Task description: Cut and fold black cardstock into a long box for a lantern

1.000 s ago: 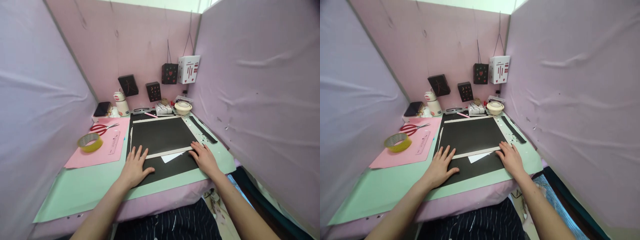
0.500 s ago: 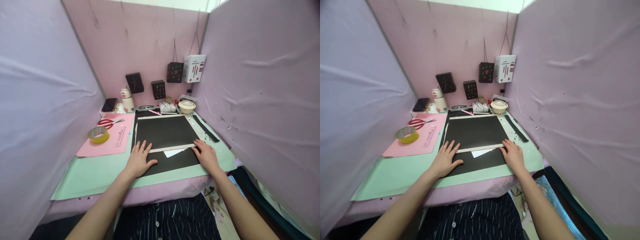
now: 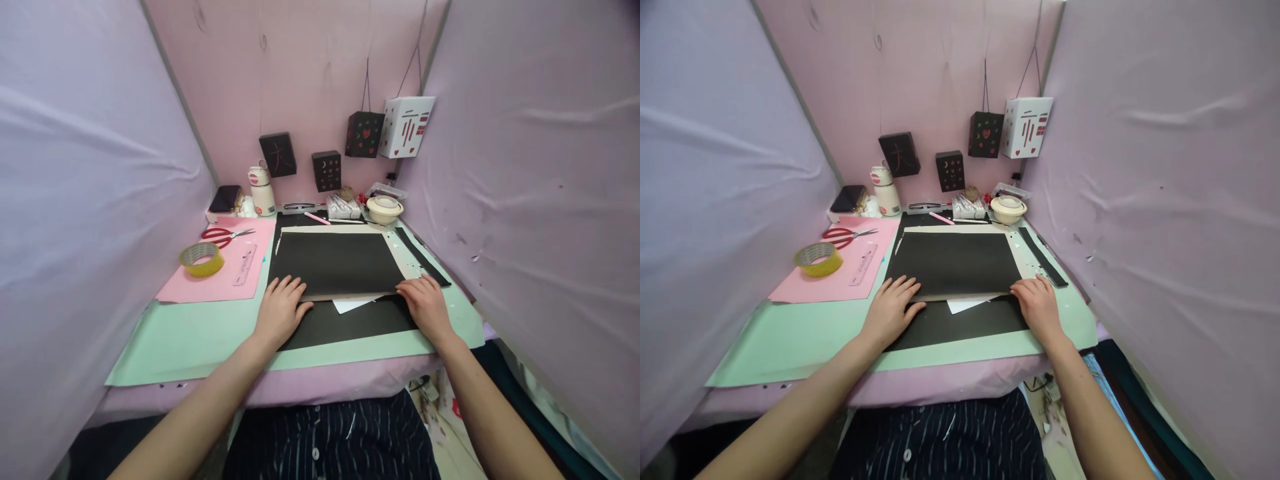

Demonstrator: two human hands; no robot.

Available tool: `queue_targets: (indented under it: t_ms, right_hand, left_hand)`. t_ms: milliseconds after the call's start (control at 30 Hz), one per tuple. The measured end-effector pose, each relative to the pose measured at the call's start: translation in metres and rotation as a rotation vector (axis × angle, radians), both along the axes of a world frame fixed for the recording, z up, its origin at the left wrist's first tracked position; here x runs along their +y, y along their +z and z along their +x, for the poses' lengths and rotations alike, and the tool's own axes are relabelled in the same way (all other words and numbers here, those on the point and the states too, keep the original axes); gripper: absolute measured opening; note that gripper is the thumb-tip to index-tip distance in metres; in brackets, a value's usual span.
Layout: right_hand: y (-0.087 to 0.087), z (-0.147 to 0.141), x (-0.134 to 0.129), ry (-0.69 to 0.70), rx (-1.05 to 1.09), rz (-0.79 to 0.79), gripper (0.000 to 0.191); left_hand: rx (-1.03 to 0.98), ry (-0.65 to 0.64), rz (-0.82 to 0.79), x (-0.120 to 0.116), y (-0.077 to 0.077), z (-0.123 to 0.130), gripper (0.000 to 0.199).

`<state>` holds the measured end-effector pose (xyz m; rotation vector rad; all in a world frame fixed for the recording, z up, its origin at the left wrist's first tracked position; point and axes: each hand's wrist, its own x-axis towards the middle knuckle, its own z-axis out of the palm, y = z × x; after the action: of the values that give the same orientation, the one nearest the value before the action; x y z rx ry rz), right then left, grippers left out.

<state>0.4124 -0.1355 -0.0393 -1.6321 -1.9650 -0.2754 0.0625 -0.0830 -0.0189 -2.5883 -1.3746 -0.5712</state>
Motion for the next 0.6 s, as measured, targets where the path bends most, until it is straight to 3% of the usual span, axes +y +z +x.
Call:
queue_targets:
  t_ms: [100, 233, 400, 533, 600]
  right_hand:
    - [0.002, 0.004, 0.002, 0.014, 0.036, 0.052, 0.031]
    - [0.012, -0.004, -0.004, -0.038, -0.006, 0.073, 0.027]
    - [0.028, -0.055, -0.004, 0.013, -0.095, 0.238, 0.034]
    - [0.031, -0.099, 0.010, 0.156, -0.115, 0.331, 0.013]
    - [0.031, -0.110, 0.016, 0.192, -0.108, 0.380, 0.012]
  left_hand:
    - [-0.014, -0.102, 0.047, 0.007, 0.004, 0.011, 0.032]
    - [-0.073, -0.146, 0.166, 0.015, 0.003, 0.017, 0.031]
    - [-0.127, -0.205, 0.351, 0.014, -0.002, 0.015, 0.025]
    - [-0.135, -0.231, 0.392, 0.010, 0.004, 0.012, 0.022]
    - [-0.145, -0.231, 0.402, 0.007, 0.010, 0.012, 0.022]
